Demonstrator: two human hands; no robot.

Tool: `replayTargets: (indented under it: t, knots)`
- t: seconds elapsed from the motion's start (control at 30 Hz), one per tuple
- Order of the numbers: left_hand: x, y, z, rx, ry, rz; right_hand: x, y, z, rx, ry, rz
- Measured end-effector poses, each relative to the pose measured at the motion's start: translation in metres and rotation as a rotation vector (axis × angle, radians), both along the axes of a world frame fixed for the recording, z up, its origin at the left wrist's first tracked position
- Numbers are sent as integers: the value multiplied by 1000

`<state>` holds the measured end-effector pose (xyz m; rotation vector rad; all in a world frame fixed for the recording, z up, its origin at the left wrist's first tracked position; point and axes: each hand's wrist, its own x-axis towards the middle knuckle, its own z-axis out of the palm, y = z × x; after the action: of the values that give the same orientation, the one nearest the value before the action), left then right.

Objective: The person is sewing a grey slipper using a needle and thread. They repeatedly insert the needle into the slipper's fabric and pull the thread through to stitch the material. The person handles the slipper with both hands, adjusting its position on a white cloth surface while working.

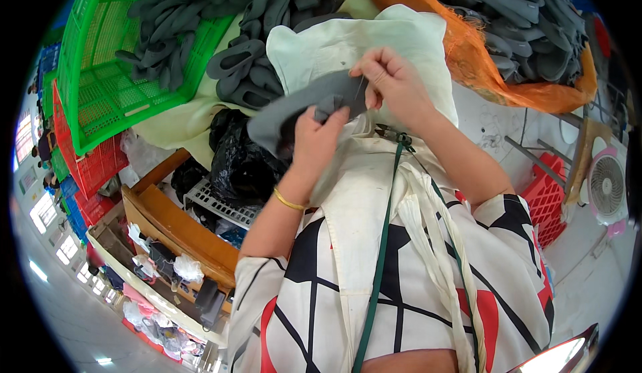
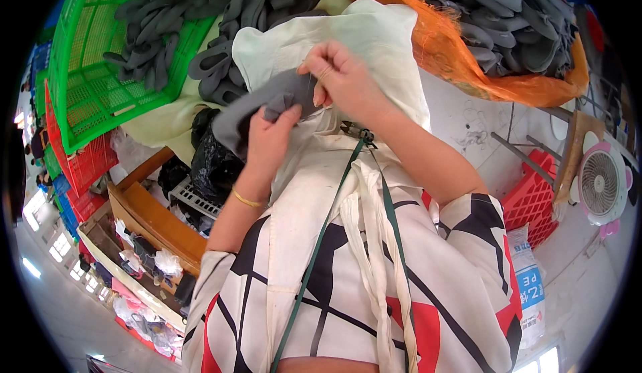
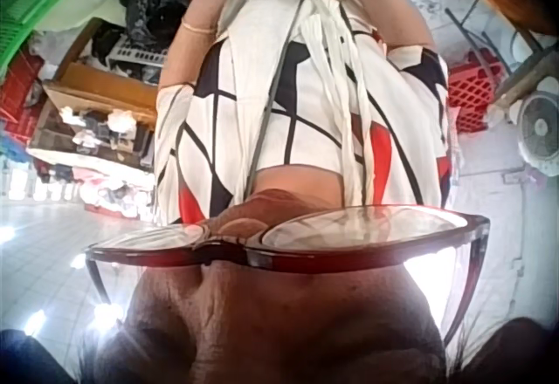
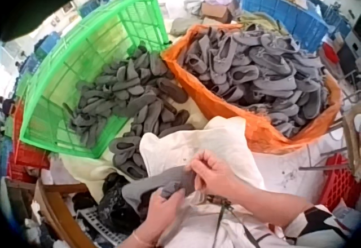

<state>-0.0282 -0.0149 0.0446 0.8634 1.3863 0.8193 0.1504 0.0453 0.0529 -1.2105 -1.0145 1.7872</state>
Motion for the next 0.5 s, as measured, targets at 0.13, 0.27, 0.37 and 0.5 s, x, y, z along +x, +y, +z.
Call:
replayTargets:
  t: [0.13,0.27,0.37,0.5]
  knots:
    - [-11,65,19,290,361,-473,34,-4,19,-262,281,29]
    - [17,94,25,184,427,-945,58,-23,-4,-364,448,-105]
    - [29,81,-17,260,354,-1027,71,-34,-30,-458,523,-297]
    - [28,59,-27,539,303,-606,76,-44,-42,-493,549,-441]
